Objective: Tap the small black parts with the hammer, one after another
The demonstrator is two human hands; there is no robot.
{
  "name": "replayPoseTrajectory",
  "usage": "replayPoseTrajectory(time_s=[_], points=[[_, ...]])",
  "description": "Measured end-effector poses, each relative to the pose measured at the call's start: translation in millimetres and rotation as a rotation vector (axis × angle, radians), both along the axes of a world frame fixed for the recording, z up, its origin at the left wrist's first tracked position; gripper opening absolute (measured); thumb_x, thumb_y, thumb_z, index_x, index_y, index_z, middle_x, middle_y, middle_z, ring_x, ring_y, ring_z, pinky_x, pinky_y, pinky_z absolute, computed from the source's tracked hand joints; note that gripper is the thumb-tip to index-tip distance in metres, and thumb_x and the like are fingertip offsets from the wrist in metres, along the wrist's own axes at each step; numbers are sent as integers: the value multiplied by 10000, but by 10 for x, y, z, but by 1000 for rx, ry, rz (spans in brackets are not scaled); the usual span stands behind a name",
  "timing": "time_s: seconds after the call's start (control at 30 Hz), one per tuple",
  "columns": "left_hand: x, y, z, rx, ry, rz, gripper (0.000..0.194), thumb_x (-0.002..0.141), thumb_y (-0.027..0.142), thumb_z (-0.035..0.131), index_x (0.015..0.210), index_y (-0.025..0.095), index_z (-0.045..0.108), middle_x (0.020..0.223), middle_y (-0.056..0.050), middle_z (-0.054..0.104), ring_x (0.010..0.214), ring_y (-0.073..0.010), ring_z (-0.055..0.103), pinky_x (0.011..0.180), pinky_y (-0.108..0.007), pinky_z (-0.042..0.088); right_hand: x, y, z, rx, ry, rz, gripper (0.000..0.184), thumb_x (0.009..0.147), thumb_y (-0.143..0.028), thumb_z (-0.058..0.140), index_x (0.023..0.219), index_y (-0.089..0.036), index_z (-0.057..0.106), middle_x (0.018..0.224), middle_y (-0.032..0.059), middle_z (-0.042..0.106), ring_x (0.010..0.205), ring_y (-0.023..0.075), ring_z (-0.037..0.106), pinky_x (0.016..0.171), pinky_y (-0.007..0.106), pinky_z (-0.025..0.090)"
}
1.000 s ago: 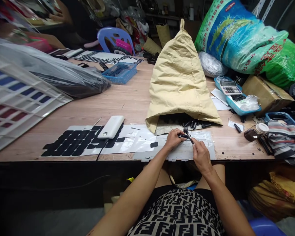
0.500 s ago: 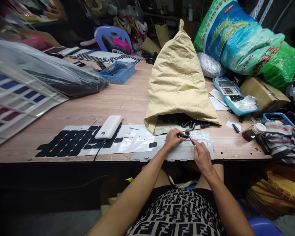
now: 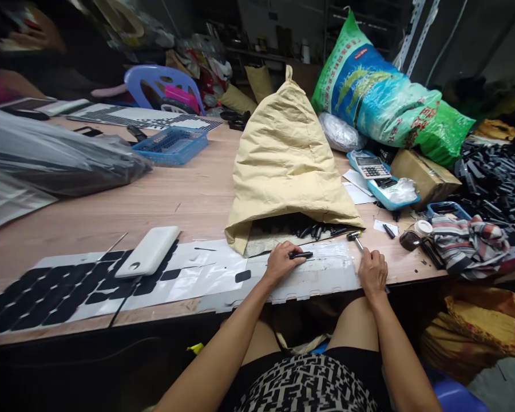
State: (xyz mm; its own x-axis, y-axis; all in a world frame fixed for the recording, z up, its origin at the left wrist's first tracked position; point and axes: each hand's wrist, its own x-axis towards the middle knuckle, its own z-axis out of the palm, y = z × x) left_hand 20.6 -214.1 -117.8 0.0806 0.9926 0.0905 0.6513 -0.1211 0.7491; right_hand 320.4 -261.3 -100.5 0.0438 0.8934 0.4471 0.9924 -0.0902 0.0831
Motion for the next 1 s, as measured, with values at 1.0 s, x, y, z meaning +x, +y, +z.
replayPoseTrajectory(time_s=[1.0], points=[[277,558,339,68,213,243,148,811,284,730,931,196,736,1024,-124,622,1038,-321,582,821,-388,489,-43,7,-24,25,-54,-11,301,957,-206,485,1197,-177,664,910,95,584,846,228,467,677,338,306]])
